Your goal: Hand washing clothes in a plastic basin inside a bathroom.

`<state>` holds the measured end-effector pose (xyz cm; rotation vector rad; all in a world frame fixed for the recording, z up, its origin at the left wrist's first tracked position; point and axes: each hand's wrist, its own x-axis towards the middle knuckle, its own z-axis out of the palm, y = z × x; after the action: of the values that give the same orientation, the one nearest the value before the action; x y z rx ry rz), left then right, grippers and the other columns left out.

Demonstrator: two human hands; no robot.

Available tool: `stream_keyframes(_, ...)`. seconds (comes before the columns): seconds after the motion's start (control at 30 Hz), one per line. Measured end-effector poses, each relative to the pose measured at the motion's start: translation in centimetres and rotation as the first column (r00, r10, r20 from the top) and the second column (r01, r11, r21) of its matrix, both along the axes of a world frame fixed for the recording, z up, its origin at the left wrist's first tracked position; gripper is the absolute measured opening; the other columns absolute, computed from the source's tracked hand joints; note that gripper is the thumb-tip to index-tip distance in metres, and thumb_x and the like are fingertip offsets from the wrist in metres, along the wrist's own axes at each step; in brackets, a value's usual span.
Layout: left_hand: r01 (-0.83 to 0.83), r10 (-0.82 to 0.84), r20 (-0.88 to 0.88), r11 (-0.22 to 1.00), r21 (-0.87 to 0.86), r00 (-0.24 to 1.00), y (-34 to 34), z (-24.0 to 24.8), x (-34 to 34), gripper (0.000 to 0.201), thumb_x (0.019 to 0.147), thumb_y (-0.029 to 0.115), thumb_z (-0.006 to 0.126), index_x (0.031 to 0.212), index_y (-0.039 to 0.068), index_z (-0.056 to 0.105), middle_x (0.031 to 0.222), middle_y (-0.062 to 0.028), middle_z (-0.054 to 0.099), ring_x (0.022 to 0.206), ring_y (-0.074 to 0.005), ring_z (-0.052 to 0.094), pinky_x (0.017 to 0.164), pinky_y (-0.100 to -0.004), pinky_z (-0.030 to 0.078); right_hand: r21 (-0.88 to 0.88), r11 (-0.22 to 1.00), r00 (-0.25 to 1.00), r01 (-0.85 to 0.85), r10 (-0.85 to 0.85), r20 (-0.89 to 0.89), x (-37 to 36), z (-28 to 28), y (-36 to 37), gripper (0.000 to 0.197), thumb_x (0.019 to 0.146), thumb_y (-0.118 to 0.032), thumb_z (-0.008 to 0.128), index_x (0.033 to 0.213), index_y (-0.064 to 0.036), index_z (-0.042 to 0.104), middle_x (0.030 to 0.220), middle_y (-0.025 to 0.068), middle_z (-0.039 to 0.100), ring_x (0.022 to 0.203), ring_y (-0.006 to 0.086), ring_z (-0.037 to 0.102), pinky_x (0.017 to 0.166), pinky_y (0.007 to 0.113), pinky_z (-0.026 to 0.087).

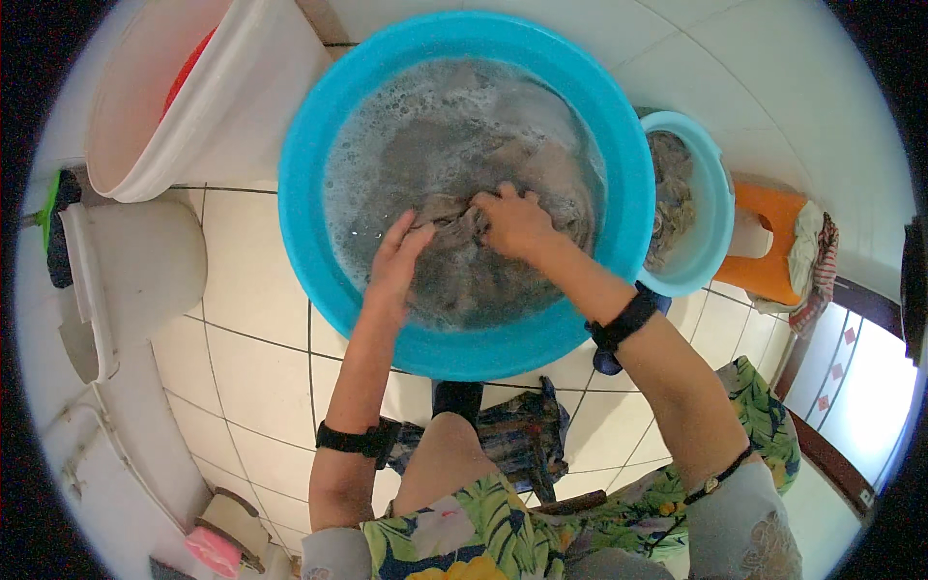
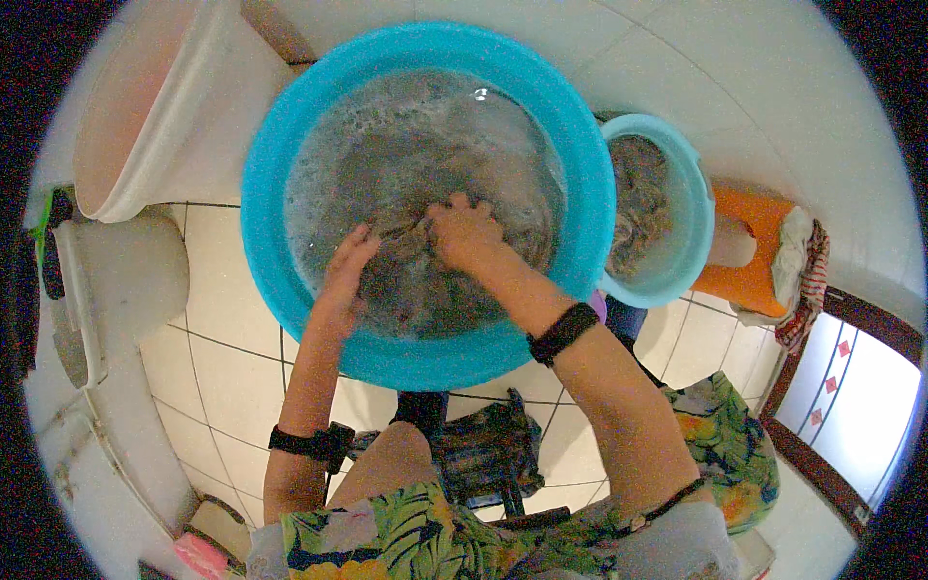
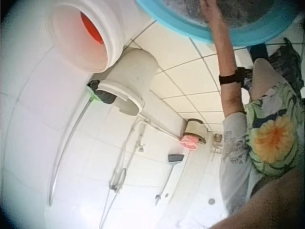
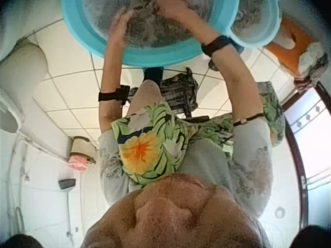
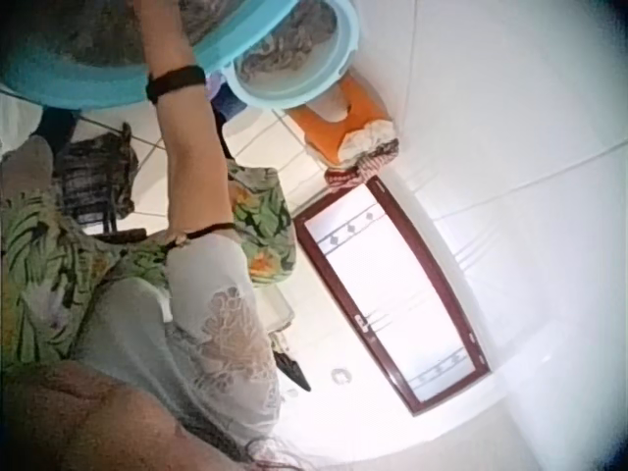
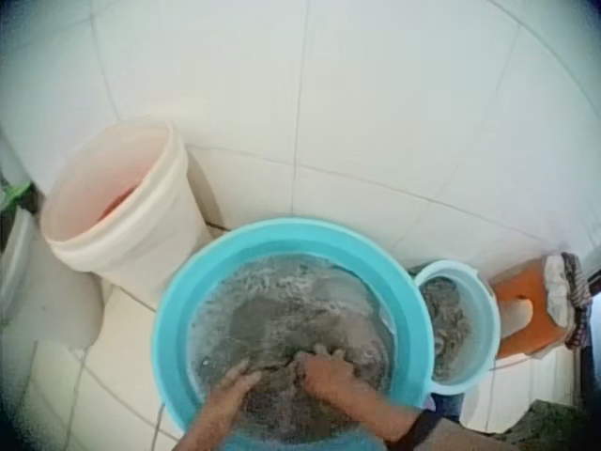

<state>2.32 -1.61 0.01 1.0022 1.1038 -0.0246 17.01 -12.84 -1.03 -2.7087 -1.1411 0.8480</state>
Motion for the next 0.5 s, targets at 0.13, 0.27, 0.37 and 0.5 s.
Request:
stream_keyframes(0.13,-0.108,0.141,0.078,0.937,-0.333,0.987,-0.8,-0.8,0.8,0.066,0.081,0.045,0.062,0.134,0.013,0.043,0.133,-0.0116,0.044,0.126,-0.0294,0.039,0.099,-0.0560,0.032,0.123,0.992,0.988,0.032,-0.013,-0.155,0.0,-1.1,1.3,0.053,0.063,-0.032,0.075,0.108,-0.0111,0.060,0.110,0.0197,0.052,0.101,0.0428,0.050,0.089,0.050,0.042)
stream_keyframes(0.27,-0.185,0.358,0.406,0.895,-0.406,0.841,-0.2,2.9,1.4,0.049,0.082,0.035,0.067,0.118,0.004,0.053,0.109,-0.0122,0.060,0.101,-0.0265,0.058,0.088,-0.0371,0.048,0.497,0.857,0.974,0.135,-0.022,-0.228,-7.0,4.4,2.4,0.041,0.064,-0.030,0.072,0.092,-0.0043,0.057,0.091,0.0203,0.052,0.088,0.0402,0.051,0.078,0.047,0.042)
stream_keyframes(0.37,-0.193,0.419,0.303,0.802,-0.566,0.856,0.1,3.6,1.5,0.041,0.084,0.031,0.065,0.113,0.004,0.055,0.101,-0.0116,0.061,0.091,-0.0240,0.061,0.082,-0.0356,0.051,0.613,0.784,0.975,0.096,0.049,-0.215,-9.7,6.9,2.1,0.035,0.068,-0.030,0.071,0.081,-0.0015,0.054,0.085,0.0184,0.050,0.083,0.0373,0.051,0.073,0.044,0.042)
stream_keyframes(0.5,-0.209,0.220,0.457,0.975,-0.074,0.862,-0.8,3.1,0.5,0.032,0.089,0.027,0.058,0.110,0.004,0.056,0.099,-0.0095,0.061,0.088,-0.0211,0.060,0.081,-0.0338,0.051,0.593,0.790,0.968,0.155,-0.003,-0.249,-10.5,8.2,2.6,0.034,0.072,-0.033,0.068,0.073,-0.0013,0.053,0.081,0.0196,0.052,0.080,0.0371,0.053,0.069,0.044,0.044)
